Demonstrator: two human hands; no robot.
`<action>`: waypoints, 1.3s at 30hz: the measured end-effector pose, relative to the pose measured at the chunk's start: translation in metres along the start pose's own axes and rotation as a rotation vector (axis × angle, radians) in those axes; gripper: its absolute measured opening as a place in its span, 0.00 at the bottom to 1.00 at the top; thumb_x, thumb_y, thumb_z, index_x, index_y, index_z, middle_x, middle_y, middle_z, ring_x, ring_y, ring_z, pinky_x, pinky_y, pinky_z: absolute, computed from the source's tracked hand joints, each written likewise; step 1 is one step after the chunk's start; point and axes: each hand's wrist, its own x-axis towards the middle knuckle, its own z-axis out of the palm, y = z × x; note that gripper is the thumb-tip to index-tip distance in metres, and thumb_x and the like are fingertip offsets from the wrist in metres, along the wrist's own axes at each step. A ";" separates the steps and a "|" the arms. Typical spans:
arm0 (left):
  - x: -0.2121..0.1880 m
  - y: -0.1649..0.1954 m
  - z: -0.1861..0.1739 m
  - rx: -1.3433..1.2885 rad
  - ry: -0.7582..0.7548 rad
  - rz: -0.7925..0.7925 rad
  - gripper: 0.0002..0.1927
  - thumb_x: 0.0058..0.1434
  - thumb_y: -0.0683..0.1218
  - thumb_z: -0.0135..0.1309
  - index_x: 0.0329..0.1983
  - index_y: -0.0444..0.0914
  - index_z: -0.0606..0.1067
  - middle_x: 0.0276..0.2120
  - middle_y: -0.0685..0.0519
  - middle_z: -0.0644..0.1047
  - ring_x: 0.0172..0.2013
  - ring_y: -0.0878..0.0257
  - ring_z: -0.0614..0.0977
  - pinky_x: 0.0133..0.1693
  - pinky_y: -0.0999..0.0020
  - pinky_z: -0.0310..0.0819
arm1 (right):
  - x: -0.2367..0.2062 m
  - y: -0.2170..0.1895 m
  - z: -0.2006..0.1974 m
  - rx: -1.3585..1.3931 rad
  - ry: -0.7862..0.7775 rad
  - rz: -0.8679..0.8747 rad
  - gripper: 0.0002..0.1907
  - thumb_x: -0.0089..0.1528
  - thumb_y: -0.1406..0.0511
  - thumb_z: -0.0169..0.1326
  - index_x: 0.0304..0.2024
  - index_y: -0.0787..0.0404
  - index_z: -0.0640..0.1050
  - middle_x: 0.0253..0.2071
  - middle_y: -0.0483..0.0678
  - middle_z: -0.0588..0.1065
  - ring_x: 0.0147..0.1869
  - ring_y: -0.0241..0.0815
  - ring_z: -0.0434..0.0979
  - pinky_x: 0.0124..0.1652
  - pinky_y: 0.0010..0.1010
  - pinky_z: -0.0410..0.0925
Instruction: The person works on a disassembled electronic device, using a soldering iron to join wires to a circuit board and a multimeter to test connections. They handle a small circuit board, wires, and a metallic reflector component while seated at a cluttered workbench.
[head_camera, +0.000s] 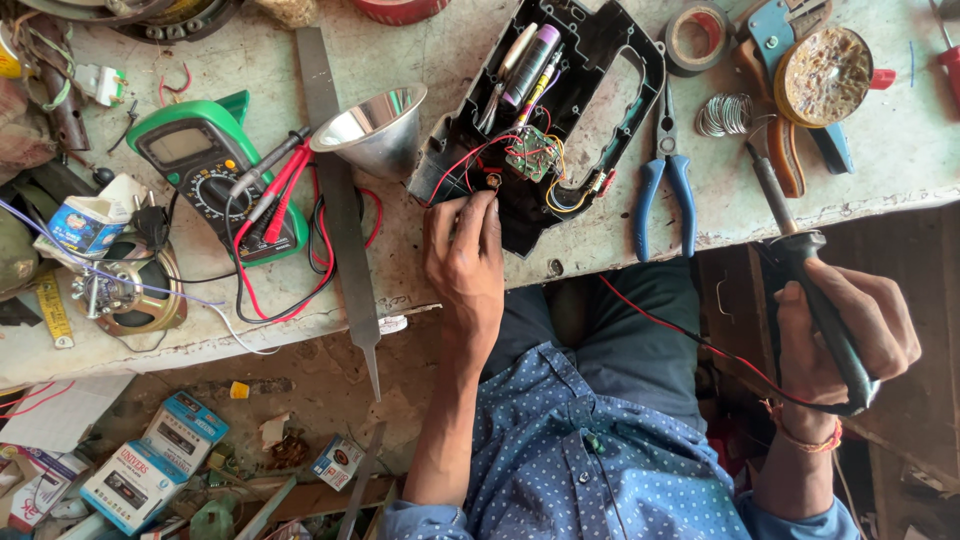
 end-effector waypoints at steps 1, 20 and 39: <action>0.000 0.000 0.000 0.002 0.002 0.002 0.07 0.70 0.39 0.57 0.50 0.38 0.77 0.41 0.50 0.76 0.43 0.52 0.80 0.44 0.57 0.74 | 0.000 -0.001 -0.001 -0.001 -0.004 0.000 0.10 0.70 0.70 0.65 0.53 0.67 0.84 0.45 0.56 0.80 0.44 0.46 0.79 0.44 0.29 0.69; -0.004 -0.001 -0.001 0.000 0.006 0.013 0.07 0.70 0.39 0.57 0.50 0.38 0.77 0.41 0.50 0.75 0.43 0.52 0.79 0.45 0.57 0.75 | 0.007 -0.012 -0.005 -0.042 -0.019 -0.029 0.10 0.68 0.73 0.65 0.52 0.69 0.84 0.42 0.56 0.80 0.43 0.46 0.80 0.44 0.28 0.70; -0.008 0.000 -0.004 -0.035 0.015 -0.012 0.07 0.70 0.39 0.57 0.50 0.38 0.77 0.41 0.50 0.76 0.42 0.53 0.80 0.43 0.59 0.75 | -0.008 0.006 0.016 1.848 0.141 0.897 0.16 0.73 0.67 0.50 0.59 0.74 0.71 0.45 0.58 0.76 0.31 0.28 0.75 0.32 0.12 0.68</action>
